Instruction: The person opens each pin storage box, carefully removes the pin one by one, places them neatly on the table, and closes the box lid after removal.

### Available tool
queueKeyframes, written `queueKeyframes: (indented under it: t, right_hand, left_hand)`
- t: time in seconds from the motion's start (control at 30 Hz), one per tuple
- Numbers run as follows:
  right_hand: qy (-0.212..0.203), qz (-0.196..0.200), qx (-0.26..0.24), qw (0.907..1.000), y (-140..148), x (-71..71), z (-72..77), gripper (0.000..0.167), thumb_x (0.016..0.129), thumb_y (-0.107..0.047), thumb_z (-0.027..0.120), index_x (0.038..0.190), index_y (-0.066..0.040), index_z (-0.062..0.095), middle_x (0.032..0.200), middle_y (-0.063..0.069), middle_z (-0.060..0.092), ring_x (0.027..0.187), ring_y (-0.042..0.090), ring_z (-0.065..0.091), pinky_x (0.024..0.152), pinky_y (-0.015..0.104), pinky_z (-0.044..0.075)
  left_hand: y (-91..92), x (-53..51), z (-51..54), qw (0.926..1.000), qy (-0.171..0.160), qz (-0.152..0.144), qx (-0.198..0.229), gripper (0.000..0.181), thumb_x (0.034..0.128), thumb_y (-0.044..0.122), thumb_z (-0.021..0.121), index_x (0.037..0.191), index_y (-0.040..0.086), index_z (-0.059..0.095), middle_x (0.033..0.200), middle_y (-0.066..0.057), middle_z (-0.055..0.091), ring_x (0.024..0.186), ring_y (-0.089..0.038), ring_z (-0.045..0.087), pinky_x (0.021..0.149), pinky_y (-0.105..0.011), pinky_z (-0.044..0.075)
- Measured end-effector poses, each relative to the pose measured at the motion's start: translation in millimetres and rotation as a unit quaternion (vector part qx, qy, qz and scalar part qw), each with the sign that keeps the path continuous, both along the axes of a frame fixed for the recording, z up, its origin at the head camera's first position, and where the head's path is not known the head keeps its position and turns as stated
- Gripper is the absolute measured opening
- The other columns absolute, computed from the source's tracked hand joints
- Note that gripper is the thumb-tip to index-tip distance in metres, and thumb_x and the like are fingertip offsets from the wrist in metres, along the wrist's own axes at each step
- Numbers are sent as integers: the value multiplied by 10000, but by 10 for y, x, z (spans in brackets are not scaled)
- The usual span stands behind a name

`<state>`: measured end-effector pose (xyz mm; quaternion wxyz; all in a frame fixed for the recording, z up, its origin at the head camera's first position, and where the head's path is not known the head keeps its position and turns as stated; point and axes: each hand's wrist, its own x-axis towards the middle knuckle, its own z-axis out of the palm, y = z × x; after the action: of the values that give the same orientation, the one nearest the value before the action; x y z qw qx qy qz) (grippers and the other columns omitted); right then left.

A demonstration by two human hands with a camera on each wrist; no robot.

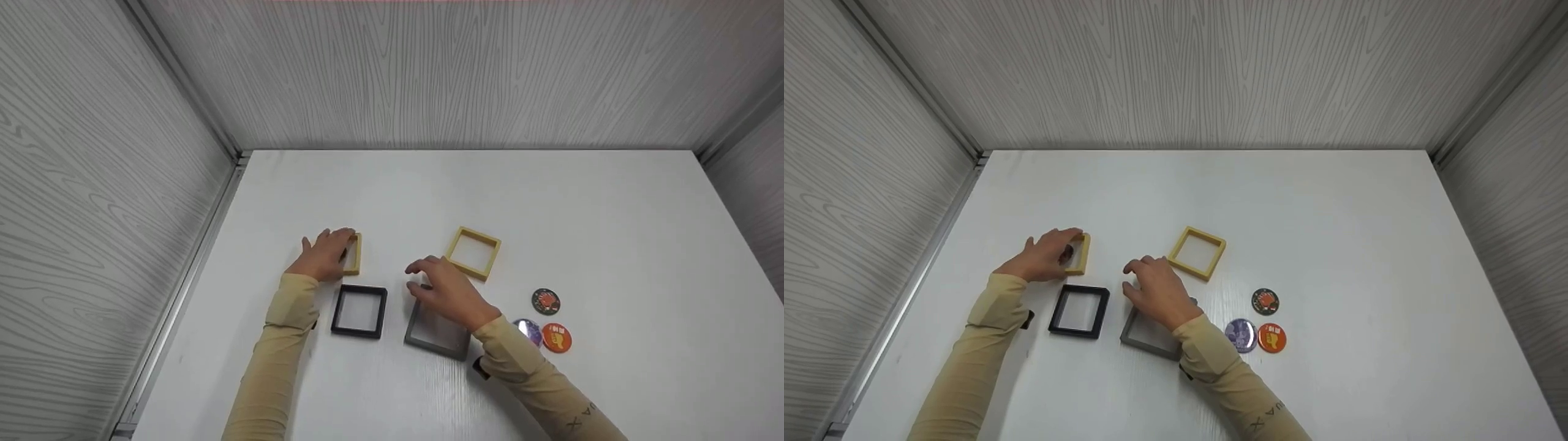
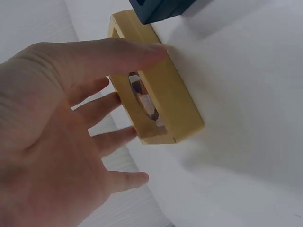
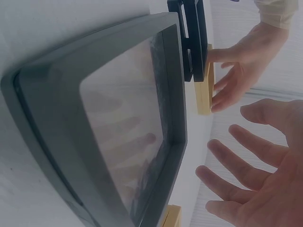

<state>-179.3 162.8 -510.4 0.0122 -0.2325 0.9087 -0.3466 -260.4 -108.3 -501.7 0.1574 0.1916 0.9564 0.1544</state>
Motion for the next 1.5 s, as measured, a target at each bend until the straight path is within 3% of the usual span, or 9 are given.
queueKeyframes:
  t: [0.23, 0.37, 0.47, 0.57, 0.63, 0.8, 0.97, 1.3, 1.5]
  right_hand:
    - [-49, 10, -44, 10000, -1, 10, 9, 268, 965, -203, 640, 1169, -35, 683, 1132, 96, 672, 1040, 224, 624, 1028, 421, 420]
    - [-87, 11, -87, 9999, 8, 20, 6, 273, 967, -202, 636, 1174, -28, 677, 1138, 111, 666, 1023, 236, 617, 1006, 423, 431]
    - [-89, 2, -69, 9999, 10, 24, 2, 272, 966, -205, 642, 1174, -33, 678, 1136, 103, 667, 1023, 231, 615, 1087, 437, 360]
    - [-89, -10, -39, 10000, 8, 28, 3, 271, 967, -206, 643, 1178, -40, 680, 1137, 86, 668, 1030, 219, 612, 1121, 439, 317]
    - [-73, -20, -39, 10000, 10, 32, 1, 266, 965, -202, 646, 1176, -43, 682, 1135, 83, 667, 1027, 218, 610, 1084, 432, 366]
    - [-114, -102, -4, 9999, 14, 41, -5, 268, 966, -210, 645, 1176, -48, 684, 1139, 74, 666, 1023, 215, 610, 986, 418, 447]
    - [-193, -119, 21, 9997, 11, 40, -4, 279, 971, -228, 640, 1185, -55, 684, 1147, 70, 665, 1045, 209, 611, 995, 418, 445]
    - [-66, -66, -119, 9999, 24, 19, -19, 275, 965, -204, 644, 1169, -23, 681, 1142, 134, 666, 1048, 285, 623, 933, 437, 471]
    - [62, -73, -79, 9999, 34, 22, -8, 262, 961, -202, 652, 1162, -39, 688, 1121, 89, 668, 1029, 237, 612, 891, 415, 486]
  left_hand:
    - [-25, -17, -15, 9995, -304, 35, -87, 886, 836, 45, 714, 1578, 111, 234, 1635, -182, 135, 1464, -492, 50, 1051, -758, -13]
    - [-12, -20, 17, 9993, -351, 87, -72, 910, 829, 87, 758, 1578, 126, 243, 1634, -183, 136, 1462, -498, 56, 1066, -744, 5]
    - [1, -10, 39, 9990, -407, 183, -63, 904, 826, 119, 772, 1573, 121, 263, 1624, -212, 147, 1450, -520, 73, 1067, -746, 55]
    - [10, 15, 65, 9980, -483, 394, -90, 909, 834, 213, 784, 1572, 112, 263, 1611, -257, 133, 1434, -551, 84, 1059, -748, 120]
    - [16, 30, 75, 9968, -505, 618, -86, 913, 855, 307, 764, 1577, 102, 243, 1601, -285, 122, 1420, -567, 117, 1061, -732, 168]
    - [77, 39, 22, 9923, 9, 1234, -57, 902, 911, 486, 658, 1566, 37, 230, 1519, -346, 243, 1304, -575, 338, 987, -663, 361]
    - [184, 17, -76, 9857, 533, 1599, -35, 912, 877, 475, 703, 1543, 17, 282, 1427, -341, 347, 1194, -514, 450, 862, -605, 466]
    - [233, 10, -114, 9887, 715, 1313, -37, 825, 849, 335, 698, 1523, 37, 327, 1431, -271, 364, 1113, -433, 478, 787, -555, 493]
    - [160, -6, -88, 9902, 413, 1282, 366, 820, 854, 337, 669, 1534, 49, 312, 1467, -267, 353, 1230, -446, 430, 903, -591, 443]
